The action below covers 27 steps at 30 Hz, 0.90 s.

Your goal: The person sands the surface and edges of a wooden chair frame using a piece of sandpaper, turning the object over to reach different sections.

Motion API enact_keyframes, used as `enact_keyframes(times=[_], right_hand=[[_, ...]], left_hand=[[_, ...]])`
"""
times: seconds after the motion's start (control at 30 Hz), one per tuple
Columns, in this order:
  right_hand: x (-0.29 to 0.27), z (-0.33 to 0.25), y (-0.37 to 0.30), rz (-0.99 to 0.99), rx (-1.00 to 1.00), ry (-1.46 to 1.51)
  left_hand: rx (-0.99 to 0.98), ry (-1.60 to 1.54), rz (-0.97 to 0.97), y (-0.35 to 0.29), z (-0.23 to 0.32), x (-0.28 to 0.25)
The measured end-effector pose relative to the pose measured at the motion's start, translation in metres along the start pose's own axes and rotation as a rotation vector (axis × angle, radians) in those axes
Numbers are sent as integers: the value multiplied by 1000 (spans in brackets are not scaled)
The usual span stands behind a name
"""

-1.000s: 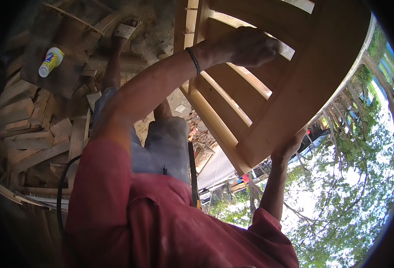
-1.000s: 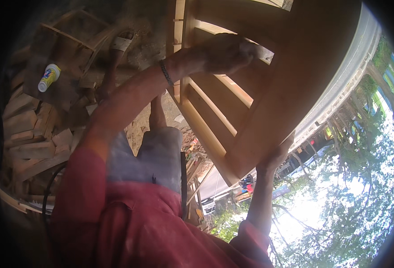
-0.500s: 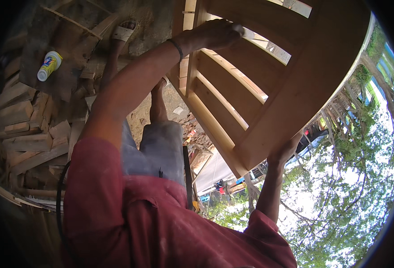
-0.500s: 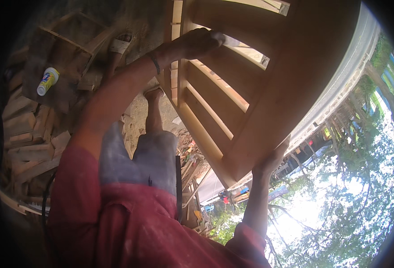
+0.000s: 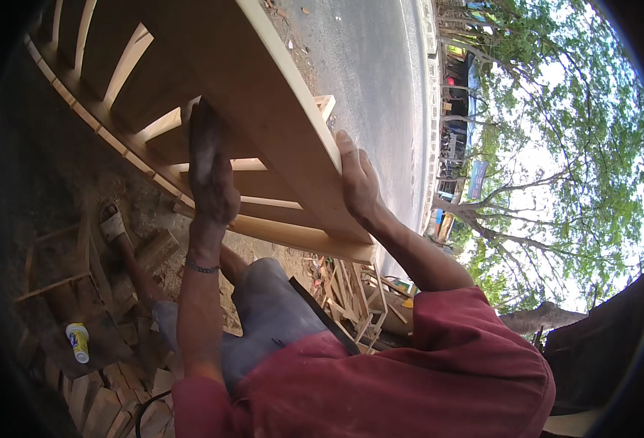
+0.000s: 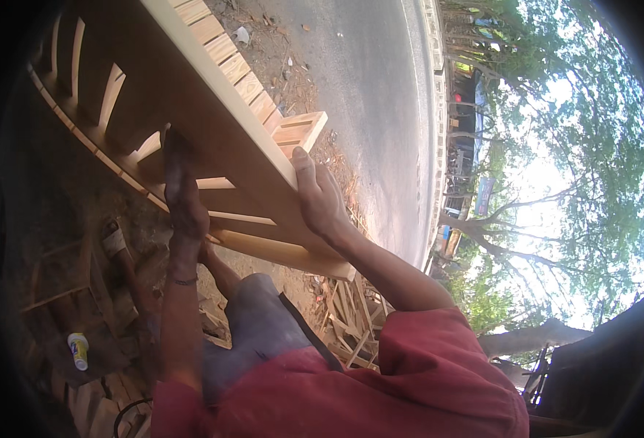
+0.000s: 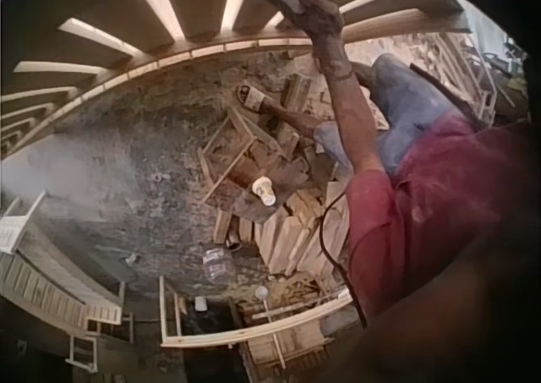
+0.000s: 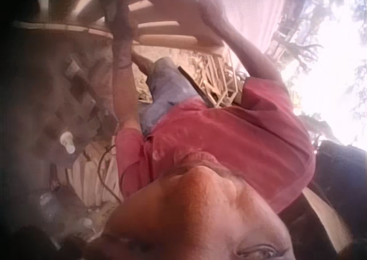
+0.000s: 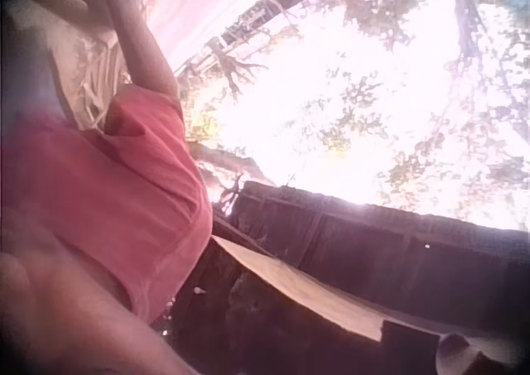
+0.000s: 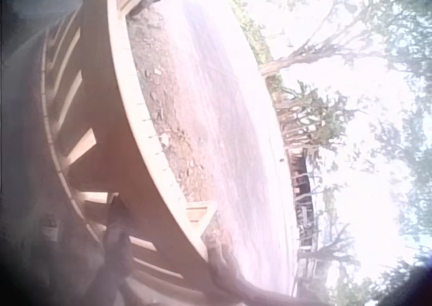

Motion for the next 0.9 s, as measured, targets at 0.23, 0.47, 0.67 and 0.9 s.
enact_keyframes(times=[0.23,0.47,0.67,0.9], right_hand=[[2,37,-5,-62,61,47],[7,26,-10,-106,16,121],[6,30,-8,-109,27,98],[5,33,-2,-91,19,30]], left_hand=[[-348,165,-126,-117,10,-16],[-109,44,-223,-93,35,15],[-22,57,-239,-82,36,22],[-252,3,-371,-81,-3,15]])
Point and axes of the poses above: each hand's wrist, its own y-axis towards the middle knuckle, its own x-axis out of the palm, z = x × y, the point moved 9 cm from there along y, towards the middle knuckle, and after that the axes turned 10 degrees about z, right-handed, at the moved point
